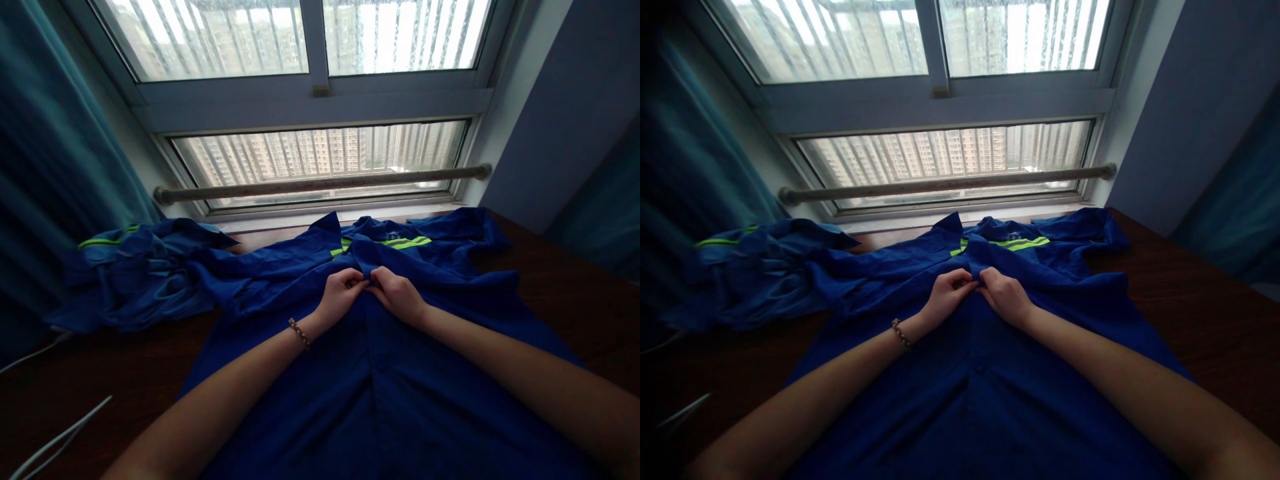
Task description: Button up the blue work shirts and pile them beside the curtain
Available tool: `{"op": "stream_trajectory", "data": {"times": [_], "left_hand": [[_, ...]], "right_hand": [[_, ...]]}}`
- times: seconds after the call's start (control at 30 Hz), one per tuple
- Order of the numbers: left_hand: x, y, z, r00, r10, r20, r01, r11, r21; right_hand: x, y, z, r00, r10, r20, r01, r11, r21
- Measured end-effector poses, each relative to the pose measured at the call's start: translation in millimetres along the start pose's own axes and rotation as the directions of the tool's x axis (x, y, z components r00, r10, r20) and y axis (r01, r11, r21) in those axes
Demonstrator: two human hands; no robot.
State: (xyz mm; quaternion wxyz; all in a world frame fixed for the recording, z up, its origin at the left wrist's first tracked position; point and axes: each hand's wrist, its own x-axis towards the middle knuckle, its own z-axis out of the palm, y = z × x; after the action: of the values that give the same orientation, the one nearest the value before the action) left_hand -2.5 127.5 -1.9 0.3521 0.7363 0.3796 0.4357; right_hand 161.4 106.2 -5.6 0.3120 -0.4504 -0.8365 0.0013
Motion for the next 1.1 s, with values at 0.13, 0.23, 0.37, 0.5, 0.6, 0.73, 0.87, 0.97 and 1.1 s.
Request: {"op": "stream_trajectory", "data": {"times": [0.13,0.23,0.37,0.5,0.6,0.73,0.87,0.97,1.1], "left_hand": [[0.4,1.4,0.0,0.999,-0.038,0.038,0.039,0.999,-0.034],[2.0,-2.9,-0.5,0.996,-0.044,0.074,0.046,0.999,-0.020],[8.4,-16.7,-3.4,0.989,0.029,0.144,-0.048,0.990,0.133],[27.8,-34.3,-9.3,0.970,0.140,0.200,-0.200,0.924,0.325],[49.9,-45.6,-14.2,0.954,0.188,0.235,-0.274,0.865,0.420],[71.5,-53.2,-19.9,0.940,0.217,0.265,-0.321,0.828,0.460],[71.2,-47.0,-23.6,0.949,0.231,0.214,-0.304,0.848,0.433],[62.4,-34.4,-23.0,0.970,0.213,0.118,-0.243,0.882,0.403],[47.5,-16.0,-16.2,0.966,-0.090,0.243,0.018,0.959,0.283]], "right_hand": [[1.0,-0.5,-2.6,0.999,0.003,0.045,0.003,0.991,-0.133],[1.9,2.0,-1.5,0.989,0.035,0.142,0.007,0.957,-0.290],[13.2,19.7,5.6,0.976,0.148,0.162,-0.081,0.929,-0.361],[40.1,40.9,17.0,0.965,0.200,0.168,-0.137,0.934,-0.329],[61.1,52.1,20.5,0.954,0.268,0.135,-0.213,0.921,-0.325],[71.9,64.6,9.7,0.899,0.438,-0.018,-0.416,0.840,-0.348],[59.2,71.4,0.1,0.775,0.626,-0.091,-0.627,0.741,-0.240],[47.2,68.6,4.2,0.745,0.665,-0.057,-0.660,0.722,-0.208],[44.3,60.3,13.2,0.760,0.649,-0.021,-0.640,0.742,-0.201]]}}
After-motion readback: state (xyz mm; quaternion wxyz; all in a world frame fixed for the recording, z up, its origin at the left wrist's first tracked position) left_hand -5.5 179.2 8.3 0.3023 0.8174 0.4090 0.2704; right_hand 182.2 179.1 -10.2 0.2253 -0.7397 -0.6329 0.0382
